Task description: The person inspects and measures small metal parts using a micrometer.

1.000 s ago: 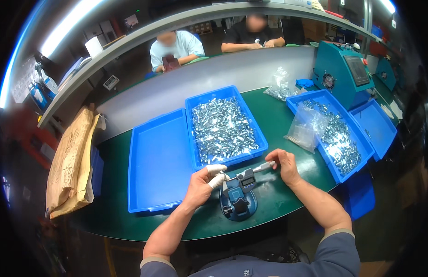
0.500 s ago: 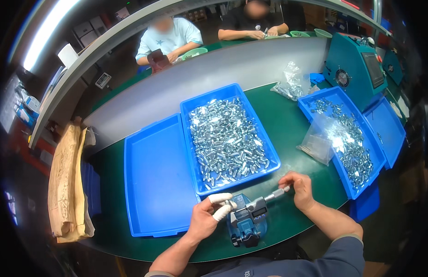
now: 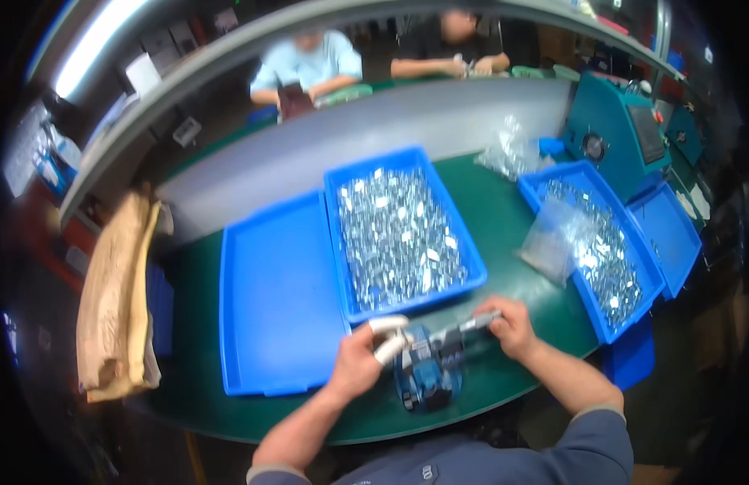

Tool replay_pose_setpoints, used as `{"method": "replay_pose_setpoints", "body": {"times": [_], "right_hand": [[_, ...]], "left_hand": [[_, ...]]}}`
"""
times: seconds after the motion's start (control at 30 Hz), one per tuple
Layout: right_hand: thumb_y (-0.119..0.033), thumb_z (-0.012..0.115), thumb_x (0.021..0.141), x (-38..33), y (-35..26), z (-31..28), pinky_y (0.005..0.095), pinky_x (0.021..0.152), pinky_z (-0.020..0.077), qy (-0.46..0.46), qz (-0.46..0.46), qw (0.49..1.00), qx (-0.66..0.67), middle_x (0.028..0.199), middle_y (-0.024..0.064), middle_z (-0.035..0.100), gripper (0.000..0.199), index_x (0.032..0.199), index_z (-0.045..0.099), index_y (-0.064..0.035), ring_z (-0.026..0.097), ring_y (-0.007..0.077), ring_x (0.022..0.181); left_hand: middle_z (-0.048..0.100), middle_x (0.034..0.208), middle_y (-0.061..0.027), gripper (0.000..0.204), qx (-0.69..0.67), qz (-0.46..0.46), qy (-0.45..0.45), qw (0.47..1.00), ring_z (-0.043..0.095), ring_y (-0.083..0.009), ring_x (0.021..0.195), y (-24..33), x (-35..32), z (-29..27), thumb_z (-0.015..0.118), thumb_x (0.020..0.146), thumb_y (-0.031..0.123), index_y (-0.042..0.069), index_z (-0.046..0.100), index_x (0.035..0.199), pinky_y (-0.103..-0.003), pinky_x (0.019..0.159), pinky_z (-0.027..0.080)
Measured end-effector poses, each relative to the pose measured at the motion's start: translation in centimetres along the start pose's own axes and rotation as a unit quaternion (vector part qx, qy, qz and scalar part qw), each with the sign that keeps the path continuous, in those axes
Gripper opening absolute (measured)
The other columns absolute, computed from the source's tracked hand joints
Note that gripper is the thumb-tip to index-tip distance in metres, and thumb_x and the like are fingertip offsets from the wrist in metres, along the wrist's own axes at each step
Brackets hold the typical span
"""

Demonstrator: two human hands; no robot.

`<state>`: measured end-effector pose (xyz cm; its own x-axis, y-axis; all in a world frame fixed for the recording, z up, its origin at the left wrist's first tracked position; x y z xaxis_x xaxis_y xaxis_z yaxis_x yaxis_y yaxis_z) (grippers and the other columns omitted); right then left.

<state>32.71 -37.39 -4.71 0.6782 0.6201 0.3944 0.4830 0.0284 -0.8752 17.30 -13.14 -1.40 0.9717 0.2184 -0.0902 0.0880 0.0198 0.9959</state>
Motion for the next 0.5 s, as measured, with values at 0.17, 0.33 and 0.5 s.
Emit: {"method": "replay_pose_setpoints", "body": {"times": [0.17, 0.33, 0.5], "right_hand": [[-0.015, 0.064, 0.088, 0.7, -1.1, -0.3, 0.0240, 0.061, 0.0461, 0.013, 0.133, 0.989, 0.066, 0.073, 0.0006, 0.064, 0.014, 0.088, 0.066, -0.0010, 0.057, 0.0071, 0.069], [-0.028, 0.055, 0.100, 1.7, 0.1, 0.0, 0.0221, 0.059, 0.0418, -0.014, 0.108, 0.988, 0.106, 0.072, 0.0040, 0.062, 0.030, 0.086, 0.061, -0.0018, 0.055, 0.0089, 0.064], [-0.028, 0.055, 0.099, 2.1, -1.6, -0.8, 0.0236, 0.061, 0.0434, -0.086, 0.146, 0.979, 0.117, 0.072, 0.0040, 0.061, 0.030, 0.084, 0.061, -0.0018, 0.055, 0.0093, 0.065]], "left_hand": [[0.071, 0.101, -0.0058, 0.027, 0.029, 0.044, 0.001, 0.999, 0.065, -0.0126, 0.093, 1.0, 1.5, 0.1, 0.066, 0.093, 0.011, 0.001, 0.065, 0.119, -0.029, 0.082, 0.053], [0.072, 0.097, -0.0088, 0.026, 0.001, 0.065, -0.003, 0.998, 0.066, -0.0125, 0.089, 0.4, 2.3, -0.3, 0.065, 0.094, 0.008, 0.002, 0.064, 0.119, -0.027, 0.077, 0.053], [0.072, 0.096, -0.0080, 0.026, -0.018, 0.073, -0.017, 0.997, 0.066, -0.0131, 0.089, -0.4, 1.5, -0.1, 0.066, 0.094, 0.010, 0.003, 0.065, 0.120, -0.027, 0.078, 0.052]]}}
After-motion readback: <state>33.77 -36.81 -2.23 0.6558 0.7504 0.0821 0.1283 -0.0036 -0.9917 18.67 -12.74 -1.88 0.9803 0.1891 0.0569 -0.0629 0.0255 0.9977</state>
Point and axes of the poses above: each hand's wrist, its own x-axis towards the middle knuckle, its own z-axis out of the palm, y = z × x, the point moved 2 cm from there along x, towards the middle knuckle
